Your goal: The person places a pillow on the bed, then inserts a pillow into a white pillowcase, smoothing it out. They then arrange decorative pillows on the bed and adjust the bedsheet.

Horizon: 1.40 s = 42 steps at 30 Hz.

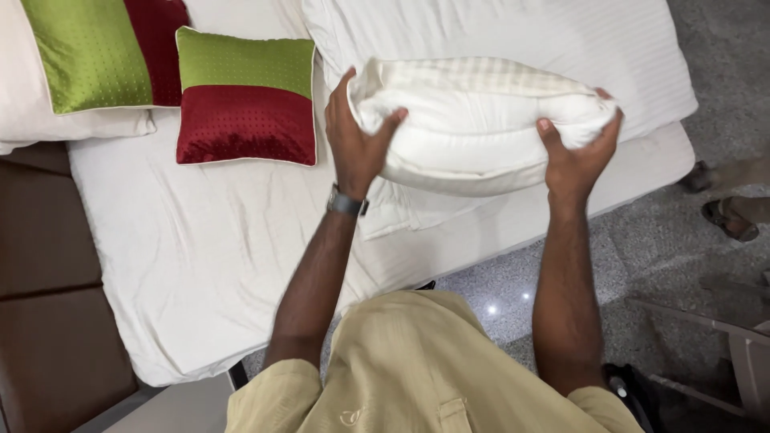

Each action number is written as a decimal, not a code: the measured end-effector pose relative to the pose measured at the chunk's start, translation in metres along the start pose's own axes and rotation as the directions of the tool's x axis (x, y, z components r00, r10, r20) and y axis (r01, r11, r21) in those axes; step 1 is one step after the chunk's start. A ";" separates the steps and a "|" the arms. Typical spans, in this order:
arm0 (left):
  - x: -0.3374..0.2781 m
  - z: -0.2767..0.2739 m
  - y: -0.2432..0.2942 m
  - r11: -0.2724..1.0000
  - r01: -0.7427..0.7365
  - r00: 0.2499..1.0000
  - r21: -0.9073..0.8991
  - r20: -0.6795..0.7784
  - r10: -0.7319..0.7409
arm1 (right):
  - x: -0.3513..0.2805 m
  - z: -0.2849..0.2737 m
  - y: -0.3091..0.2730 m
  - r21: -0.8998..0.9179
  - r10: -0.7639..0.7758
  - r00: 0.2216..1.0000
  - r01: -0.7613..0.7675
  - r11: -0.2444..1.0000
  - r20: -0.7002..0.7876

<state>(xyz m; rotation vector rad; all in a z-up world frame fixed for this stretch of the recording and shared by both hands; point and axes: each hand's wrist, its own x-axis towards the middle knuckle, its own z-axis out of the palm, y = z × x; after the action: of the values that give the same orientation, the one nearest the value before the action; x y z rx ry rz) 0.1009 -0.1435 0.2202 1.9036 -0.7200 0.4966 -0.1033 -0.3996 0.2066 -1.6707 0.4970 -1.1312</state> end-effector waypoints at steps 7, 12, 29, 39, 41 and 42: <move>0.007 0.025 -0.029 0.984 0.167 0.985 -0.065 -0.026 -0.169 | -0.009 -0.015 -0.044 -0.027 0.361 0.910 -0.364 0.931 0.202; -0.004 -0.005 -0.002 0.997 0.055 0.979 -0.050 -0.196 -0.064 | -0.032 -0.024 -0.020 -0.092 0.183 0.981 -0.176 0.980 0.065; 0.007 -0.075 0.075 0.913 -0.251 0.939 -0.321 -0.309 0.150 | 0.052 -0.092 -0.069 -0.626 -0.731 0.680 0.596 0.504 0.059; 0.042 -0.035 0.035 0.992 -0.013 0.924 -0.123 -0.381 -0.035 | -0.022 0.009 -0.122 -0.740 -0.861 0.499 0.614 0.275 0.095; 0.045 -0.032 0.033 0.996 -0.027 0.930 -0.087 -0.369 -0.007 | -0.039 0.036 -0.125 -0.626 -0.662 0.670 0.683 0.375 0.335; 0.042 -0.030 0.033 0.997 -0.042 0.943 -0.070 -0.331 0.016 | -0.055 0.046 -0.127 -0.526 -0.398 0.708 0.702 0.480 0.583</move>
<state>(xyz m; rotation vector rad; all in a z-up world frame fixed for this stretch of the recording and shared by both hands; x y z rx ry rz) 0.1088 -0.1383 0.2807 1.6843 -0.5373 0.7753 -0.1137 -0.2832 0.2942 -2.8716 0.0897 -1.0539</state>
